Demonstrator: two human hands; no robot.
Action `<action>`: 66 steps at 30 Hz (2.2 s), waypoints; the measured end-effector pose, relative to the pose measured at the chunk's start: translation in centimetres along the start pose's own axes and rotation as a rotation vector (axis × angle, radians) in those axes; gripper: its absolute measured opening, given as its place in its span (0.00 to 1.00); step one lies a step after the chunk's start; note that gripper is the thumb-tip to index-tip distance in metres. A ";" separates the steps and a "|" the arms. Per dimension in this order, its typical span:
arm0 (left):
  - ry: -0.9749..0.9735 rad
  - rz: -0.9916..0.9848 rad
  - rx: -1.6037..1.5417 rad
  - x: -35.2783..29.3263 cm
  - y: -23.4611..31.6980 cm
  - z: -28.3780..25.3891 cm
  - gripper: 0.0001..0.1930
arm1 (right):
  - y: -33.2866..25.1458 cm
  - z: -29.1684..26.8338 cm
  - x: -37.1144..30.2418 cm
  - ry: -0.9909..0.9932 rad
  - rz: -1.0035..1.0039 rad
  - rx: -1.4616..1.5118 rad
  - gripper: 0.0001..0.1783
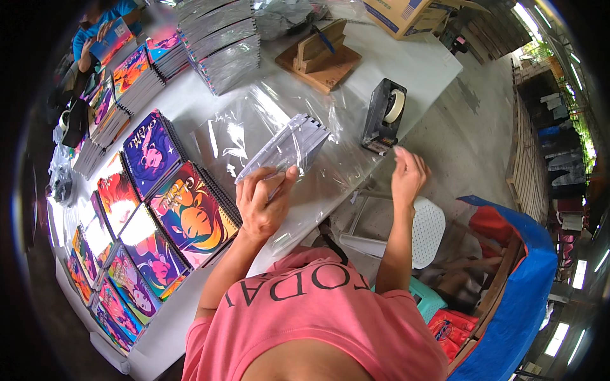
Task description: The person gathers notebooks into stacks, places each stack into a clear plastic sleeve, and seals the sleeves with tape.
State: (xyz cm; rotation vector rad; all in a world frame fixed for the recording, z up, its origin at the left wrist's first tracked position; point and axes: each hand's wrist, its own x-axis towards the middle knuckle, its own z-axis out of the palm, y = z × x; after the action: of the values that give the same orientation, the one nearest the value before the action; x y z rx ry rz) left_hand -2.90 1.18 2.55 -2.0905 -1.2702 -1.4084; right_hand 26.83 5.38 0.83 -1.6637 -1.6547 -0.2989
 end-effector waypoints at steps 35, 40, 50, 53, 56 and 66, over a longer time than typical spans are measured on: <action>-1.198 -0.280 0.101 13.7 -3.4 -2.4 0.49 | -4.1 9.8 -6.8 -0.955 -0.361 0.590 0.10; -1.102 -0.233 0.076 25.2 -3.7 -7.4 0.40 | -4.2 8.6 -6.4 -1.050 -0.306 0.491 0.11; 0.000 0.051 1.007 36.7 -13.1 -6.8 0.34 | -4.2 8.0 -5.2 -1.189 -0.369 0.481 0.11; 0.020 0.139 1.018 34.6 -17.5 -1.8 0.38 | -4.6 7.6 -4.6 -1.274 -0.361 0.471 0.11; -0.372 -0.162 0.869 30.4 -20.7 3.0 0.42 | -4.6 7.8 -4.2 -1.349 -0.346 0.437 0.13; -0.100 0.093 0.711 26.7 -19.5 4.4 0.25 | -4.7 7.8 -6.1 -1.225 -0.372 0.431 0.13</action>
State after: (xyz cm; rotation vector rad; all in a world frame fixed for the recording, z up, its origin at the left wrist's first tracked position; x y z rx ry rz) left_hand -12.85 28.16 19.50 -1.6998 -1.4170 -0.6651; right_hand 18.98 5.20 -6.77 -1.1887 -2.6244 1.0490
